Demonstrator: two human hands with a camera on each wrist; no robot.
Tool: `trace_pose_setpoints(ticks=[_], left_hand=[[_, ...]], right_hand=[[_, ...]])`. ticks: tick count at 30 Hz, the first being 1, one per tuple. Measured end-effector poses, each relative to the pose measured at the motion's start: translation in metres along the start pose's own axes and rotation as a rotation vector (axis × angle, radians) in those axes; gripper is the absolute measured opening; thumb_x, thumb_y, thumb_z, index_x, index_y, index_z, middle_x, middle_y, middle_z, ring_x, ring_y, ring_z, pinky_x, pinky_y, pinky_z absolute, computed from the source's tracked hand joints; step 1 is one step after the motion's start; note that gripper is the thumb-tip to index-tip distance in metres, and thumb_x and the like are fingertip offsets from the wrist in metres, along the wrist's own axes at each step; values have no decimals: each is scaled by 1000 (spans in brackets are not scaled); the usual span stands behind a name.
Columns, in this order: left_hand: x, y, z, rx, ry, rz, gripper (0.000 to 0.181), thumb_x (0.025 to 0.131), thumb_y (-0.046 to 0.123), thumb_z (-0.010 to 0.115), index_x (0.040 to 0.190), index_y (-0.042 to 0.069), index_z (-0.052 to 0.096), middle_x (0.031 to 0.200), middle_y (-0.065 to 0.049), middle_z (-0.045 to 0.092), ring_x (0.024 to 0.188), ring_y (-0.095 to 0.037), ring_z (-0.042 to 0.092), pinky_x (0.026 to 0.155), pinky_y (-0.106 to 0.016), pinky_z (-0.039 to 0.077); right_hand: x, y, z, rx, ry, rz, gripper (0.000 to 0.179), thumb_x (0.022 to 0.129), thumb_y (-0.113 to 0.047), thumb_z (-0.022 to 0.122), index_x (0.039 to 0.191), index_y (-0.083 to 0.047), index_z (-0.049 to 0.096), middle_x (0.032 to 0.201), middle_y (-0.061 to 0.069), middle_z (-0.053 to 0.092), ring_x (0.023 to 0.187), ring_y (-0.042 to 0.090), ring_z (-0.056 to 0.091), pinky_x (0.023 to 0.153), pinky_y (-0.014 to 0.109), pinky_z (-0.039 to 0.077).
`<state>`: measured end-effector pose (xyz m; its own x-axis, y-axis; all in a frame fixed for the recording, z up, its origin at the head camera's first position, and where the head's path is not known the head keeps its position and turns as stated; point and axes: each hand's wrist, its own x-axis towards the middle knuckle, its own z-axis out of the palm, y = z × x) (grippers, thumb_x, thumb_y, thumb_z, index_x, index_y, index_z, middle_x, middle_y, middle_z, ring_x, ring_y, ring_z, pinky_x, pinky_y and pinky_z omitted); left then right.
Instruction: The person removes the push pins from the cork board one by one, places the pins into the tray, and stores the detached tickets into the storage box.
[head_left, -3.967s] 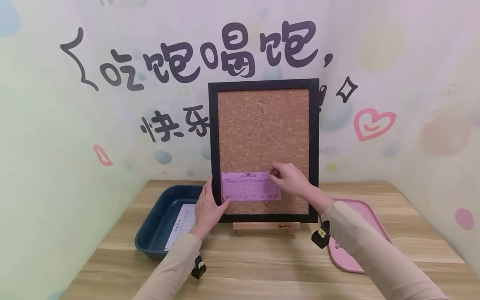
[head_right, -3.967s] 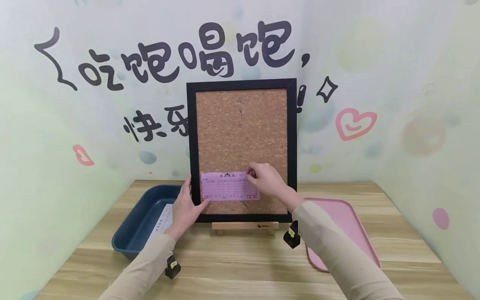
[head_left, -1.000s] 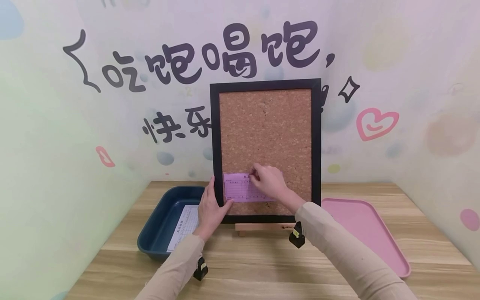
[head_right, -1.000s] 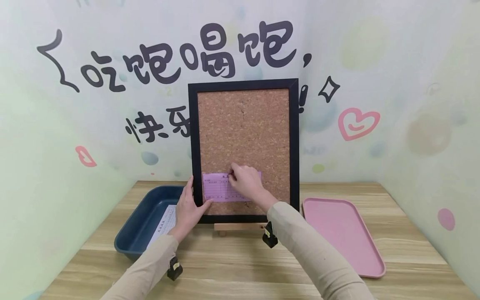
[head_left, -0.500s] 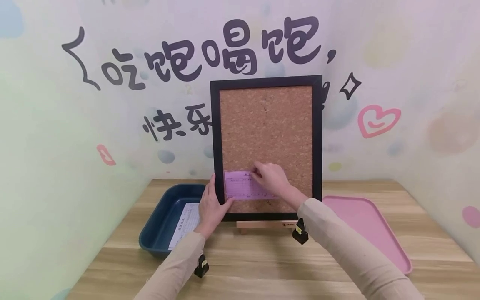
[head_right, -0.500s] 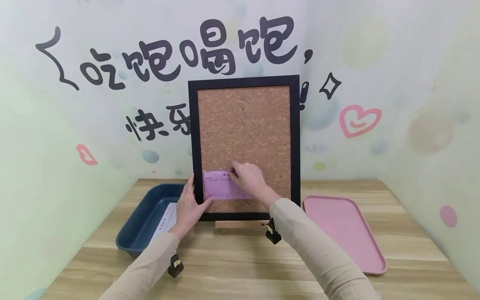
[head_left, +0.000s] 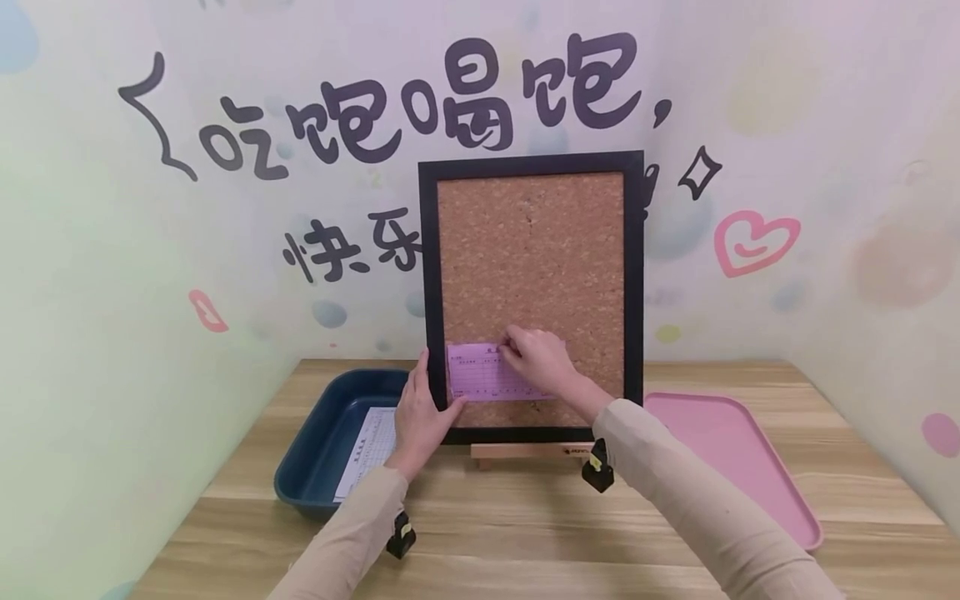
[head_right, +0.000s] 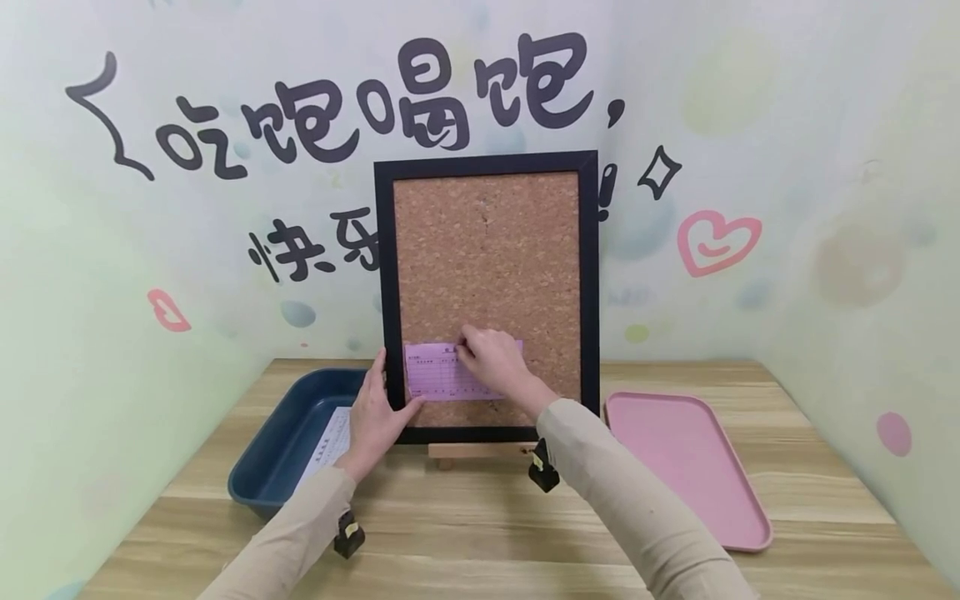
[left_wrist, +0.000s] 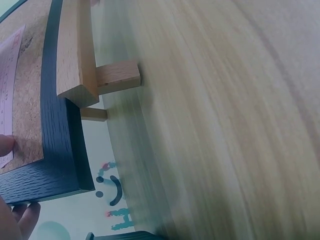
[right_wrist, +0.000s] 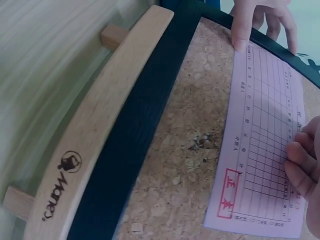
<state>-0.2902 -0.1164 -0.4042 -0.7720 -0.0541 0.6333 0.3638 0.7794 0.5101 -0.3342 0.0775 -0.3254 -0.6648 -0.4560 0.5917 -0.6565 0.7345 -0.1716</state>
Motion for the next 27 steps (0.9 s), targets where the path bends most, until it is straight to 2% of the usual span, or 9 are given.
trace_pose_setpoints(ticks=[9, 17, 27], left_hand=[[2, 0, -1, -4, 6, 11, 92, 70, 29, 78, 141, 7, 23, 127, -19, 46, 109, -33, 50, 88, -46, 43], [1, -1, 0, -2, 1, 8, 92, 71, 29, 78, 141, 7, 23, 127, -18, 46, 109, -33, 50, 87, -47, 44], [0, 0, -1, -3, -13, -14, 91, 71, 29, 77, 142, 7, 23, 130, -18, 45, 112, -33, 49, 89, -47, 43]], right_hand=[[5, -2, -5, 2, -70, 37, 6, 86, -12, 59, 84, -8, 63, 66, -1, 61, 51, 8, 46, 47, 24, 38], [7, -3, -10, 38, -137, 87, 6, 87, -12, 58, 85, -9, 62, 66, -2, 58, 52, 9, 44, 47, 23, 35], [8, -1, -13, 106, -176, 79, 7, 87, -11, 57, 84, -9, 63, 66, -3, 58, 53, 7, 43, 50, 22, 35]])
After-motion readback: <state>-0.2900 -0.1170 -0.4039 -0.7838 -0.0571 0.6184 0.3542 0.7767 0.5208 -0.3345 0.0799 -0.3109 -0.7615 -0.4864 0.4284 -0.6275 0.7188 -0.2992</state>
